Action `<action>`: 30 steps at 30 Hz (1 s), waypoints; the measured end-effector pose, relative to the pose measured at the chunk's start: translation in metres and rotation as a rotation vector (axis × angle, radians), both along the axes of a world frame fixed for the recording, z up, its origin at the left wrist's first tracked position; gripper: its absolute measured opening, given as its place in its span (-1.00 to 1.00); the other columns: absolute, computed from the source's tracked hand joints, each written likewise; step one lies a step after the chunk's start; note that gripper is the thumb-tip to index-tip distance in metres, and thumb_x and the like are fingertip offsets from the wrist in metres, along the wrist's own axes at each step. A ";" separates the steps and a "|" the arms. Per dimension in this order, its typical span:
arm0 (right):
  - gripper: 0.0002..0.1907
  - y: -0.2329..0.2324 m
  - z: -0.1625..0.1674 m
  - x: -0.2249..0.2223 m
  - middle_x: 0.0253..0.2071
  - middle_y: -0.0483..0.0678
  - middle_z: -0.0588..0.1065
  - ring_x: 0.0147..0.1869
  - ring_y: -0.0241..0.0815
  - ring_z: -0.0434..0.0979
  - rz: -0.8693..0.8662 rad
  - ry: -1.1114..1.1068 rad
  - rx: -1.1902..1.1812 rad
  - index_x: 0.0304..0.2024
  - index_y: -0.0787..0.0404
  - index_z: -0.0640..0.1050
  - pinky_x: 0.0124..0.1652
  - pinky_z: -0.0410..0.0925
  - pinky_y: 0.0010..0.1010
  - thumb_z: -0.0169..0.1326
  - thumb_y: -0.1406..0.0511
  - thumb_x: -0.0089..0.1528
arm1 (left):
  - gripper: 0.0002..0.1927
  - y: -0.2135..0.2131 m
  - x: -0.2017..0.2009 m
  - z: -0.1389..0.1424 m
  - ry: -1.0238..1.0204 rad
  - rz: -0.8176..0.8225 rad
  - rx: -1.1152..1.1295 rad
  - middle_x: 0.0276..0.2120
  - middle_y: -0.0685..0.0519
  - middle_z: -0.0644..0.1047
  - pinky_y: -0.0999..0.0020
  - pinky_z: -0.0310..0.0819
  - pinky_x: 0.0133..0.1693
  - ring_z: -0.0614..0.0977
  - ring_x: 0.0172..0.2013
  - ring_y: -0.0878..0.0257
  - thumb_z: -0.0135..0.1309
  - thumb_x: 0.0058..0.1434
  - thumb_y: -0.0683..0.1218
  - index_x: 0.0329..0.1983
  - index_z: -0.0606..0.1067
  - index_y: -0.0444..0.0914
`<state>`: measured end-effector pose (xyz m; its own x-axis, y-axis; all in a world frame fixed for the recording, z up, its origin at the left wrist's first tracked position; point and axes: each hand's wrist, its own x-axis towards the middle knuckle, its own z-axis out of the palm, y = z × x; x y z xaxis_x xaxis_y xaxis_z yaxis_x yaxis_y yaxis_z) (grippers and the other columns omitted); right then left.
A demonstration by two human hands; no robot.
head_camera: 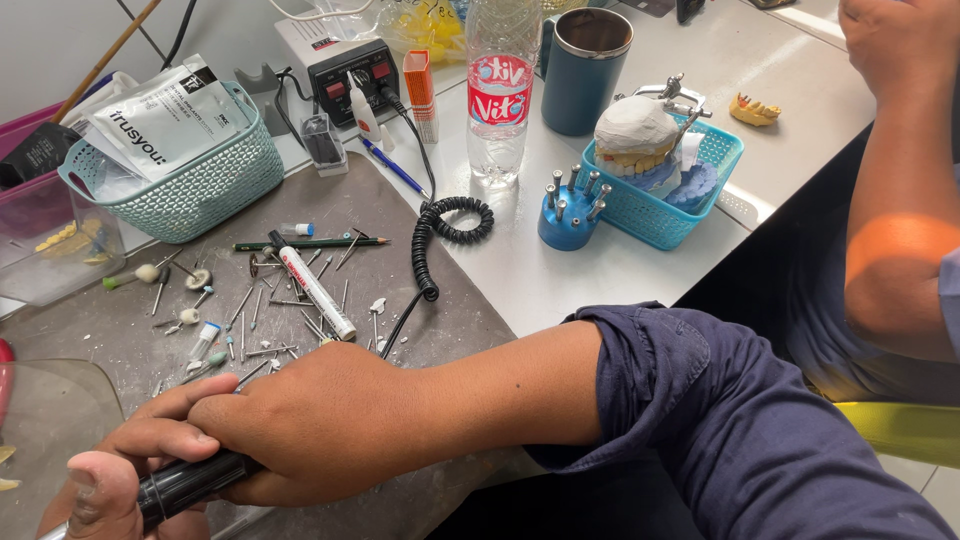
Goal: The person uses a rotary grinding tool with a disc attachment to grind and shape a yellow dental prosthesis held in the left hand. The person then inspects the prosthesis, briefly compares it with a blue counterpart, and adjusts the rotary tool by changing its attachment.
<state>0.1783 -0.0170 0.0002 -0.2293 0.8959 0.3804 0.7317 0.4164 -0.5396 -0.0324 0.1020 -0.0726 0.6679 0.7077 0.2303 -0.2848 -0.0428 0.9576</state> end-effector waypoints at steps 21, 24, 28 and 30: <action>-0.60 0.000 0.003 0.001 -0.38 -0.02 0.61 -0.33 0.06 0.65 0.006 -0.017 -0.037 -0.11 0.09 0.51 -0.40 0.45 -0.07 0.09 -0.03 0.23 | -0.22 -0.004 0.002 0.014 0.050 -0.027 -0.052 0.27 -0.52 0.34 -0.16 0.40 0.28 0.49 0.23 -0.28 -0.36 0.40 0.39 -0.23 0.43 -0.43; -0.60 -0.001 0.003 0.001 -0.37 -0.03 0.61 -0.33 0.06 0.65 0.006 -0.014 -0.035 -0.10 0.09 0.50 -0.40 0.44 -0.07 0.08 -0.04 0.23 | -0.21 -0.003 0.000 0.014 0.105 0.004 -0.024 0.28 -0.51 0.37 -0.08 0.41 0.27 0.52 0.25 -0.26 -0.38 0.40 0.39 -0.24 0.45 -0.43; -0.59 0.000 0.003 0.002 -0.37 -0.03 0.61 -0.33 0.06 0.65 0.010 -0.019 -0.028 -0.10 0.09 0.50 -0.40 0.45 -0.07 0.09 -0.04 0.23 | -0.20 0.001 -0.003 0.013 0.125 -0.013 -0.020 0.31 -0.48 0.37 0.00 0.40 0.26 0.50 0.25 -0.22 -0.41 0.40 0.40 -0.22 0.45 -0.43; -0.59 0.000 0.003 0.001 -0.37 -0.03 0.61 -0.33 0.06 0.65 0.006 -0.018 -0.031 -0.09 0.09 0.50 -0.40 0.45 -0.07 0.09 -0.04 0.22 | -0.19 0.002 -0.004 0.013 0.139 -0.020 -0.017 0.33 -0.47 0.37 0.02 0.39 0.23 0.50 0.25 -0.20 -0.43 0.40 0.40 -0.21 0.46 -0.43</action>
